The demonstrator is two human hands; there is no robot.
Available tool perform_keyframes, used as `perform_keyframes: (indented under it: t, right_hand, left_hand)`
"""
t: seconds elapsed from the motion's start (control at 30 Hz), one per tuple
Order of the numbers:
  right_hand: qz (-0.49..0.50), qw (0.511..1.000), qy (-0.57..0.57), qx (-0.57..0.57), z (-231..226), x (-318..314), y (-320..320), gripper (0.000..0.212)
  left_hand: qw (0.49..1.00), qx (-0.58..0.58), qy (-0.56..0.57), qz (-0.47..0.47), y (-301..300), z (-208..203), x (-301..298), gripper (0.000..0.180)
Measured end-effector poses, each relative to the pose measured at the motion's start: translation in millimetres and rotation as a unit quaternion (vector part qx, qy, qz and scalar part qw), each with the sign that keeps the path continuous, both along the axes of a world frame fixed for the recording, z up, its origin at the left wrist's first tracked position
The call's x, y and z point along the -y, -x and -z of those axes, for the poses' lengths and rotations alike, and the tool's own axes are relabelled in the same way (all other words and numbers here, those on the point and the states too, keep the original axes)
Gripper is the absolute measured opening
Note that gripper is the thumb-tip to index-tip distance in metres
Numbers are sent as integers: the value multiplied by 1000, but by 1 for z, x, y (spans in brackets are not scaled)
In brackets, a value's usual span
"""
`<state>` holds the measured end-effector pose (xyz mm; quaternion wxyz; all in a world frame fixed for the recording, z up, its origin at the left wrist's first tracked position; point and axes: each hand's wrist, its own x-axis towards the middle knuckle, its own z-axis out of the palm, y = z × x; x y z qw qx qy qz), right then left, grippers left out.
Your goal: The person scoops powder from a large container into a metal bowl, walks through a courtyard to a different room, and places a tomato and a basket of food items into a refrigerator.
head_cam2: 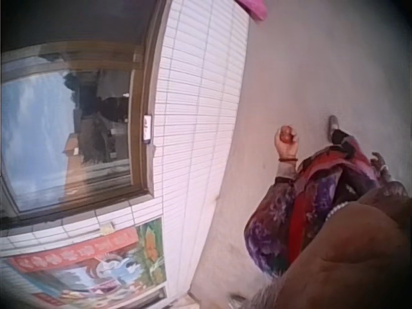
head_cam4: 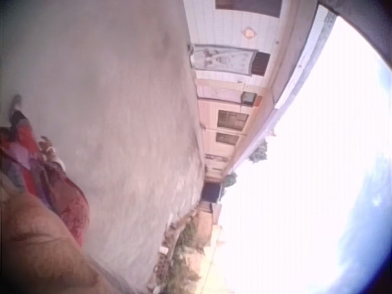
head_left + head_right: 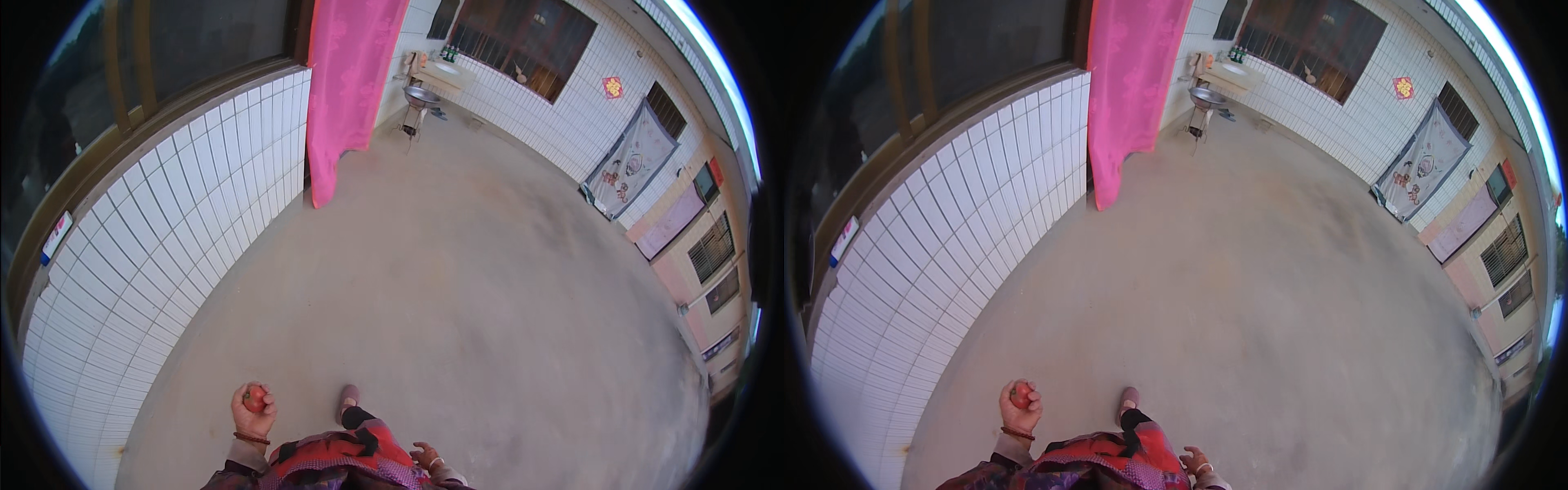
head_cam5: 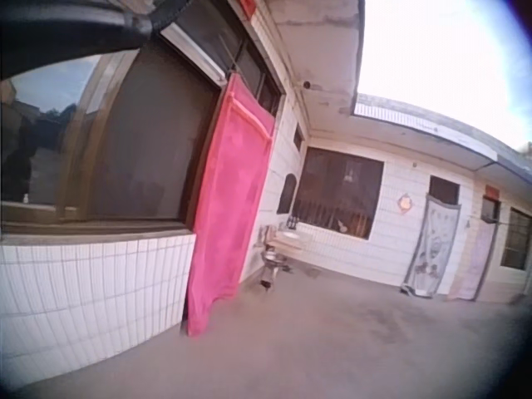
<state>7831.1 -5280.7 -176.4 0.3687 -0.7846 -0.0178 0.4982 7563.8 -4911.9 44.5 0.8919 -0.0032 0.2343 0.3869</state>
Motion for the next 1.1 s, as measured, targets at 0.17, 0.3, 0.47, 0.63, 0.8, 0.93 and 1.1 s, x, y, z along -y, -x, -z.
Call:
perform_keyframes:
  t: [0.17,0.3,0.47,0.63,0.8,0.93,1.1]
  right_hand:
    - [-27,997,77,-12,-7,-99,-113,21]
    - [-151,988,36,13,-24,-212,-200,22]
    - [-92,988,-39,114,-77,-364,-269,25]
    - [-71,992,-105,2,-99,-476,-285,26]
    - [-140,984,-81,-70,-81,-497,-333,37]
    - [-190,980,-51,42,-80,-559,-340,39]
    - [-111,989,-13,94,-116,-637,-382,27]
  left_hand:
    - [1000,-14,-13,-19,-76,-19,-71,25]
    - [996,-65,-47,-46,-112,-39,-129,25]
    - [993,-74,-80,-41,-159,-46,-215,28]
    - [992,-48,-101,-53,-191,-63,-338,29]
    - [973,-55,-209,-77,-244,-115,-446,27]
    - [923,-151,-318,-156,-264,-167,-516,32]
    - [809,-274,-467,-227,-323,-221,-612,43]
